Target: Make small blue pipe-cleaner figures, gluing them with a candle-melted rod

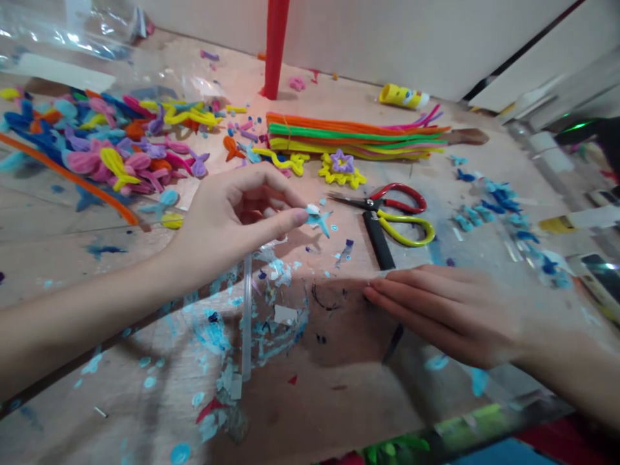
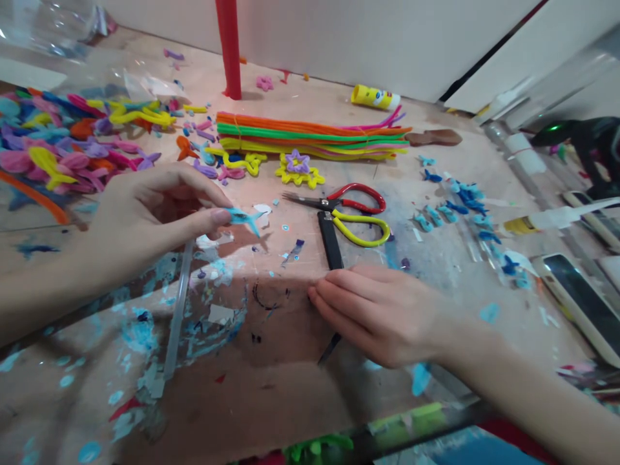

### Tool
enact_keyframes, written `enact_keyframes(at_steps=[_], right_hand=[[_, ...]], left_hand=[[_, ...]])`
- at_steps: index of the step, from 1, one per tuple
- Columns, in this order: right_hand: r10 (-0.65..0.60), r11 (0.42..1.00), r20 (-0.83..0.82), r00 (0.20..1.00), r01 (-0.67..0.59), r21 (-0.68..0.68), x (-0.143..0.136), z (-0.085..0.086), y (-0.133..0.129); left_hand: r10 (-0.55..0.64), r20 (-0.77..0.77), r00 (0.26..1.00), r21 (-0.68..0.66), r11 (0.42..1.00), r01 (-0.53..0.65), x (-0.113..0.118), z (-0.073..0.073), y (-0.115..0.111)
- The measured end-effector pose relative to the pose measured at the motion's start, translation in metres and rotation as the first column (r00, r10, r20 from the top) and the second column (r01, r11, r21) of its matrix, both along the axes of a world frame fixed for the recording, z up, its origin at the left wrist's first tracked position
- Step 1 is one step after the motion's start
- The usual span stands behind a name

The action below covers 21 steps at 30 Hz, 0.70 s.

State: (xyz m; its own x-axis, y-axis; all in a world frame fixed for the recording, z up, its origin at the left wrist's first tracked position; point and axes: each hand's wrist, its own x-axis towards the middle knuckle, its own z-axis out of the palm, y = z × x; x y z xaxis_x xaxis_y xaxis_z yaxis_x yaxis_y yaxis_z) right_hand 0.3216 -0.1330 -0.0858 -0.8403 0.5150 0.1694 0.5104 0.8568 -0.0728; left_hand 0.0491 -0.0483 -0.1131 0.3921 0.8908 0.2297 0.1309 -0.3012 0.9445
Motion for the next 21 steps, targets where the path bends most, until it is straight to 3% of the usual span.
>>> enact_keyframes(at_steps=[8,12,16,21], right_hand=[[0.262,0.950,0.094,0.960,-0.274,0.150,0.002,0.001,0.014],[0.281,0.949,0.094,0.955,-0.292,0.120,0.002,0.001,0.017],[0.218,0.972,0.082,0.973,-0.223,0.069,0.004,0.000,0.018],[0.199,0.968,0.047,0.979,-0.203,0.144,0.011,0.003,0.022]], left_hand=[[0.010,-0.004,1.000,-0.001,1.000,-0.010,0.000,0.002,-0.001],[0.019,-0.005,1.000,-0.001,1.000,-0.019,0.001,0.001,-0.001],[0.008,-0.005,1.000,-0.001,1.000,-0.008,0.001,0.001,-0.001],[0.010,-0.007,1.000,0.005,1.000,-0.010,0.001,0.003,0.000]])
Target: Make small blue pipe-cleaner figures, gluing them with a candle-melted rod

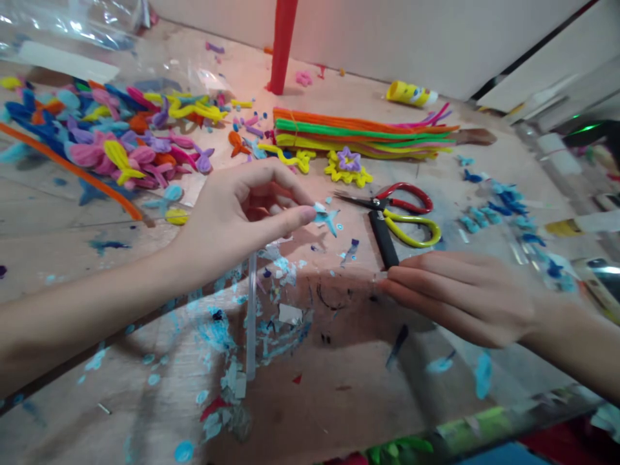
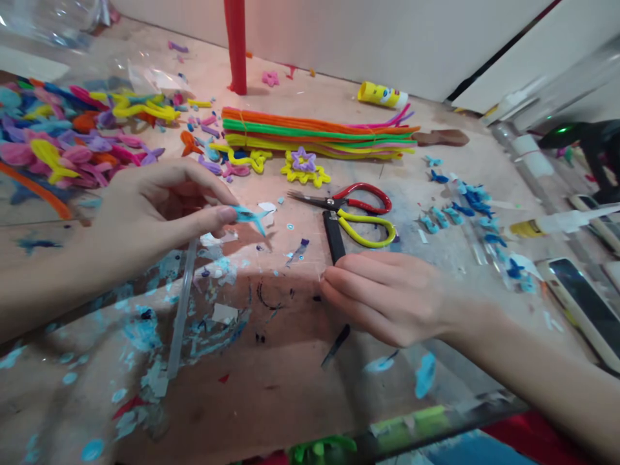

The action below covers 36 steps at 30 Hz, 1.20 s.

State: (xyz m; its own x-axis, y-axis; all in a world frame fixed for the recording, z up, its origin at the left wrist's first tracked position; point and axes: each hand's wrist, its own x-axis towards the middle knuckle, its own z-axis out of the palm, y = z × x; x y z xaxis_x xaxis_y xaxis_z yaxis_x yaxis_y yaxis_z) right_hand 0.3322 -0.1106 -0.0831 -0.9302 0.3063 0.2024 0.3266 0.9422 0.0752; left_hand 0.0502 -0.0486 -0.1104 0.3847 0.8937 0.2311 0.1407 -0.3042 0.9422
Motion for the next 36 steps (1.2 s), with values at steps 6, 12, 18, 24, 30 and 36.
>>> enact_keyframes(at_steps=[6,12,18,24,30,36], right_hand=[[-0.054,0.998,0.053,0.997,0.056,-0.028,-0.001,0.005,0.007],[-0.031,0.979,0.101,0.994,0.050,-0.196,-0.005,0.002,0.011],[-0.047,0.929,0.139,0.989,0.095,-0.358,-0.008,0.006,0.019],[-0.015,0.929,0.173,0.985,0.077,-0.362,-0.013,0.006,0.023],[-0.104,0.921,0.197,0.975,0.169,-0.350,-0.011,0.004,0.022],[-0.169,0.962,0.098,0.981,0.186,-0.202,-0.007,-0.003,0.022]], left_hand=[[0.012,-0.018,1.000,-0.007,1.000,-0.013,-0.001,-0.002,0.000],[0.009,0.000,1.000,-0.010,1.000,-0.009,-0.001,-0.003,0.000],[-0.017,0.003,1.000,0.008,1.000,0.017,0.000,-0.002,0.001],[-0.006,0.015,1.000,-0.004,1.000,0.006,-0.002,-0.004,0.000],[-0.007,0.010,1.000,0.000,1.000,0.007,-0.001,-0.003,0.000],[-0.024,0.016,1.000,-0.017,1.000,0.024,0.000,-0.002,0.001]])
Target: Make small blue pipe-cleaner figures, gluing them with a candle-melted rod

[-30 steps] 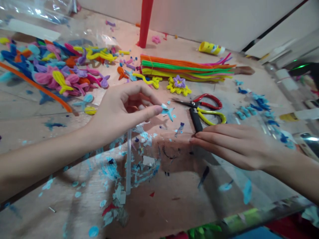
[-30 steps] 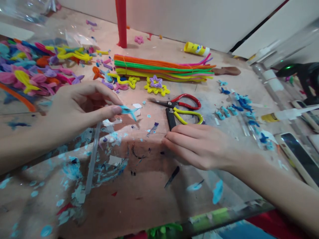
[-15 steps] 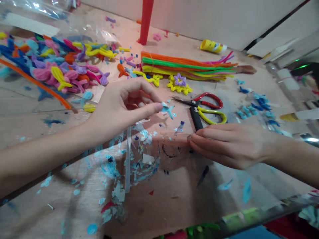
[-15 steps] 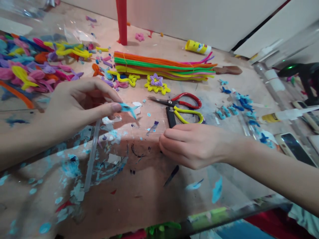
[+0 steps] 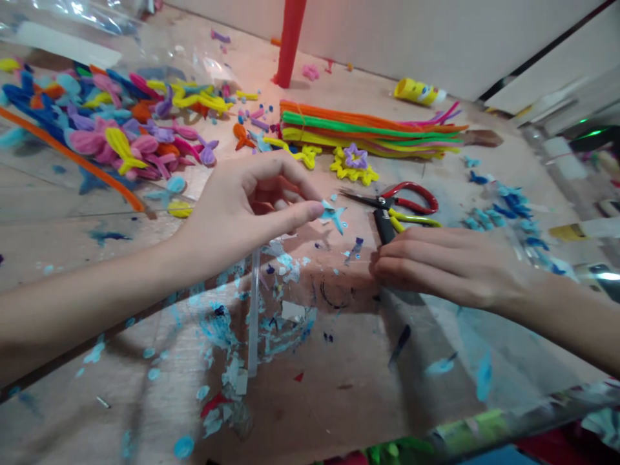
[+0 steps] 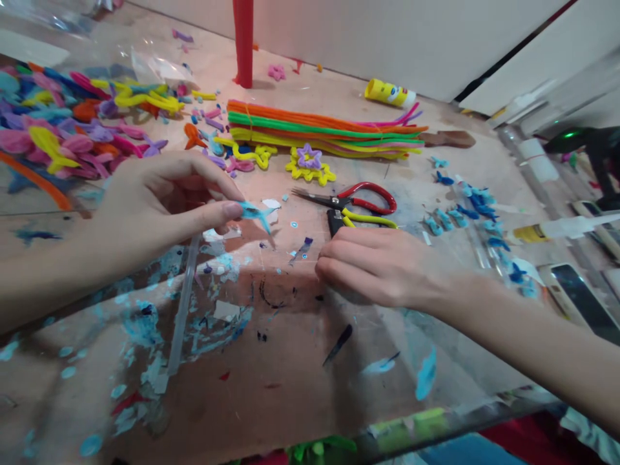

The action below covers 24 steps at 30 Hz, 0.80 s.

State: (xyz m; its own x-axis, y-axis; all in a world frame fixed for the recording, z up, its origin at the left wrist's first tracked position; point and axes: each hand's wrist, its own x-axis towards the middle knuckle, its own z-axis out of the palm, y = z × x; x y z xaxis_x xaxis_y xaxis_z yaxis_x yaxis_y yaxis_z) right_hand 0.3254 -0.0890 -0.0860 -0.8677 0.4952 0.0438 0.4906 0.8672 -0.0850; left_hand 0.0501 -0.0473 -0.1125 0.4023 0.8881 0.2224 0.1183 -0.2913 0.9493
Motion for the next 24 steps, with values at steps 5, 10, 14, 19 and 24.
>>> enact_keyframes(at_steps=[5,10,14,19,24], right_hand=[[-0.118,0.991,-0.040,0.992,0.115,-0.061,0.002,0.000,0.002],[-0.220,0.940,0.011,0.975,0.215,-0.264,-0.007,0.010,0.011],[-0.254,0.904,0.074,0.964,0.264,-0.336,-0.013,0.013,0.021],[-0.283,0.867,0.103,0.954,0.300,-0.399,-0.018,0.013,0.032],[-0.241,0.854,0.122,0.963,0.270,-0.445,-0.026,0.015,0.040]], left_hand=[[-0.011,0.011,1.000,-0.008,1.000,0.011,0.000,-0.001,0.000],[-0.007,0.003,1.000,0.009,1.000,0.007,-0.001,-0.001,0.001],[-0.021,0.007,1.000,0.023,1.000,0.021,-0.001,-0.001,0.001],[-0.015,0.007,1.000,0.081,0.997,0.014,0.000,-0.002,0.001],[-0.007,-0.020,1.000,0.110,0.994,0.010,-0.001,-0.003,0.001]])
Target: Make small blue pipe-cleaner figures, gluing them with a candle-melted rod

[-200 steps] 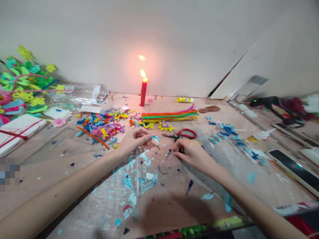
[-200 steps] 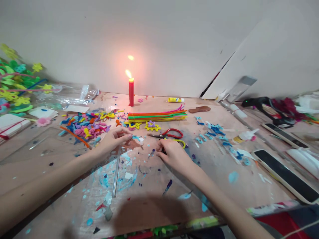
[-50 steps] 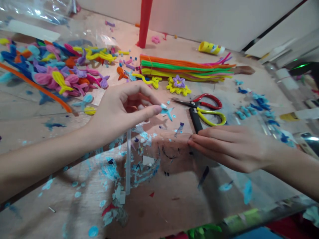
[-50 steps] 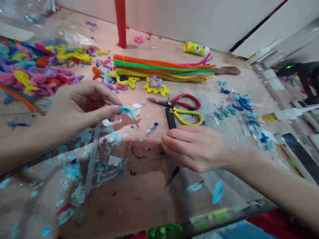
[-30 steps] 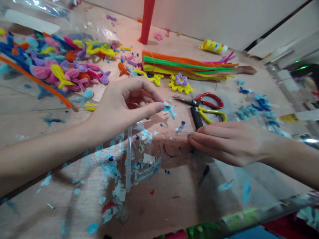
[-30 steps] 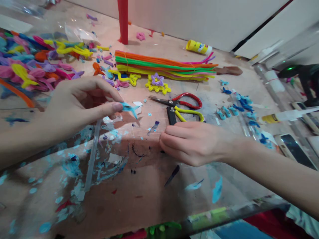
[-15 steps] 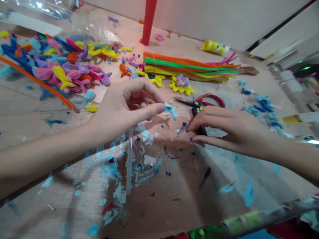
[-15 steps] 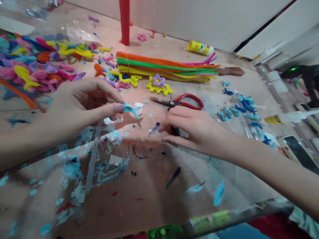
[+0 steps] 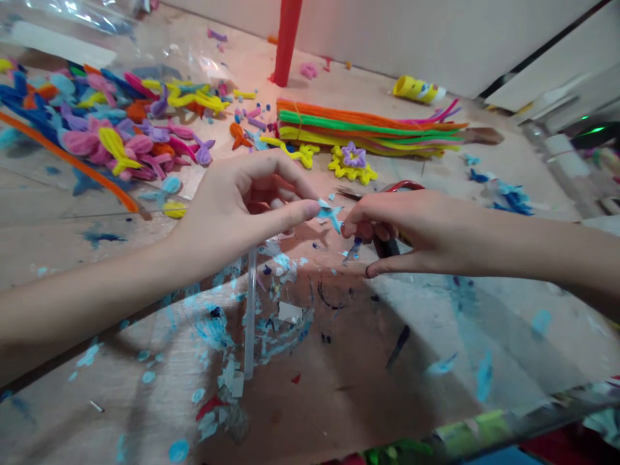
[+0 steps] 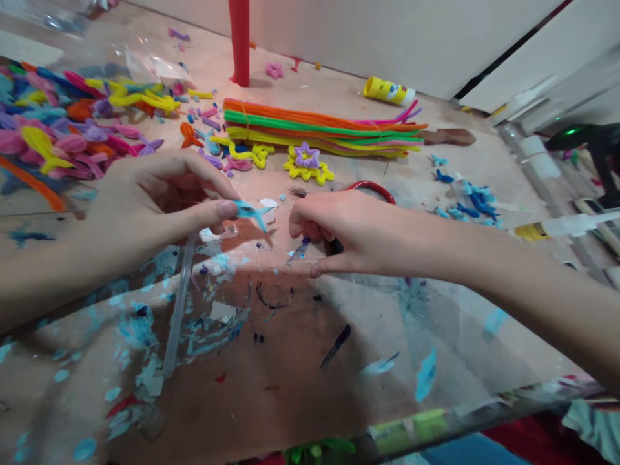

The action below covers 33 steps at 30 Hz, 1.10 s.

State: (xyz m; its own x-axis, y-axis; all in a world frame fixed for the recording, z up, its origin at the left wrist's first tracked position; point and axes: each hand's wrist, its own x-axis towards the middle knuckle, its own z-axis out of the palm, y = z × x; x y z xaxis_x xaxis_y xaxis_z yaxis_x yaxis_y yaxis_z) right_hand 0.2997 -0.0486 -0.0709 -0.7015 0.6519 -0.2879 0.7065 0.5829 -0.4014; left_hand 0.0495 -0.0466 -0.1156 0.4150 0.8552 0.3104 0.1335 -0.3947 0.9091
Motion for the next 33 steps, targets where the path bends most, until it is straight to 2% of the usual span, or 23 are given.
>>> enact_keyframes(at_steps=[7,18,25,30,33], right_hand=[[0.077,0.996,0.044,0.996,-0.075,-0.043,-0.011,0.005,0.007],[0.046,0.998,0.098,0.994,-0.043,-0.038,-0.004,0.002,0.000],[-0.007,0.998,0.145,0.989,0.016,-0.058,-0.007,0.006,-0.009],[-0.042,0.998,0.121,0.992,0.048,-0.048,-0.008,0.006,-0.015],[-0.085,0.994,0.137,0.987,0.093,-0.050,-0.007,0.005,-0.016]], left_hand=[[-0.004,-0.025,1.000,-0.003,1.000,0.004,0.001,0.002,-0.001],[0.008,-0.005,1.000,-0.023,1.000,-0.008,0.000,0.001,-0.001],[-0.014,0.004,1.000,-0.022,1.000,0.014,0.000,0.000,-0.001],[-0.001,-0.043,0.999,0.016,1.000,0.002,-0.002,0.000,-0.001],[0.011,-0.175,0.985,0.055,0.998,-0.002,-0.006,0.001,0.000]])
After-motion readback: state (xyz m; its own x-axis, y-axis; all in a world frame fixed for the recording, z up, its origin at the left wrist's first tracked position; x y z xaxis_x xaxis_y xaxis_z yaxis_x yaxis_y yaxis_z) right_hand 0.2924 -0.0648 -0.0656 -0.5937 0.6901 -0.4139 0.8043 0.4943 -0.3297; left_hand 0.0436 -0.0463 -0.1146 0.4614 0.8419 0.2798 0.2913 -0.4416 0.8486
